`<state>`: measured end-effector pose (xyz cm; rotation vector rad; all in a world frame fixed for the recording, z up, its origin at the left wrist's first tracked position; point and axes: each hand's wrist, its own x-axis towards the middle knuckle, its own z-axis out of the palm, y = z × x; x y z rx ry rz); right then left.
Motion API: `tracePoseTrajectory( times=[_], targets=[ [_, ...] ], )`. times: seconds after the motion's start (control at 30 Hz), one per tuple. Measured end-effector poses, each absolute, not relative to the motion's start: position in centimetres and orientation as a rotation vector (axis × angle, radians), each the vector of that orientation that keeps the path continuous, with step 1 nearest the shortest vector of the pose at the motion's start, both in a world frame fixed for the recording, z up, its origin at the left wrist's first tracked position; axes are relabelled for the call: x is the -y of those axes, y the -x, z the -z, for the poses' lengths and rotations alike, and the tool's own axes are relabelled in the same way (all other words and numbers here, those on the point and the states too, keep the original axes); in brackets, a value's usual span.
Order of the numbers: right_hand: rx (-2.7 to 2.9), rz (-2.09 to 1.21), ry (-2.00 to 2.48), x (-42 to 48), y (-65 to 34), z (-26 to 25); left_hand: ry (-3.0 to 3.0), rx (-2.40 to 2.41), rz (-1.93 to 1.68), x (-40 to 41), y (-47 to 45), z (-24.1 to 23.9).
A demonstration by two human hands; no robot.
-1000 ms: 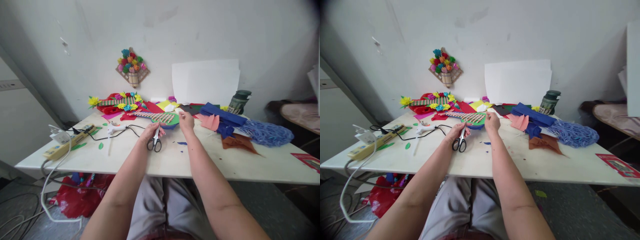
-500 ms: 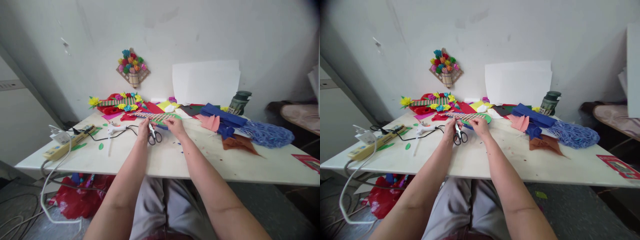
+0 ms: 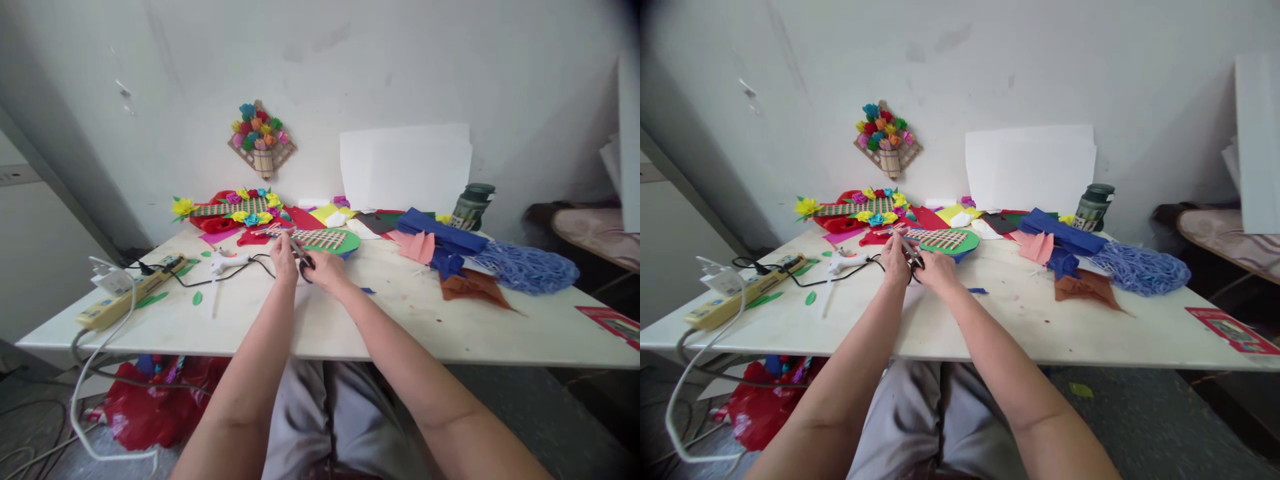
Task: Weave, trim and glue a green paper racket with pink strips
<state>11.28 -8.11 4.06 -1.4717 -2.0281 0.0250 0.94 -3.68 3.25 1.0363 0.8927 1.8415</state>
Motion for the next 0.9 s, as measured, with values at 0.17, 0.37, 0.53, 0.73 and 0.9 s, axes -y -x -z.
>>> tracePoseTrajectory(
  times=[0.17, 0.37, 0.53, 0.73, 0.9],
  targets=[
    [1.683, -0.261, 1.243, 5.4, -15.7, -5.1, -1.098, -1.219, -1.583, 3.3, -0.7, -3.8],
    [1.391, -0.598, 1.024, 1.8, -20.6, -3.7, -1.223, -1.197, -0.952, 3.0, 0.3, -3.8],
    [1.312, -0.591, 1.13, 1.7, -21.7, -2.5, -1.168, -0.975, -0.793, 2.4, 0.7, -3.1],
    [1.333, -0.492, 1.243, 2.1, -22.7, -2.2, -1.058, -0.797, -0.89, 2.4, 0.0, -2.2],
    [1.393, -0.493, 1.268, 1.8, -23.4, -1.7, -1.013, -0.755, -1.014, 2.4, -0.8, -1.7]
  ],
)
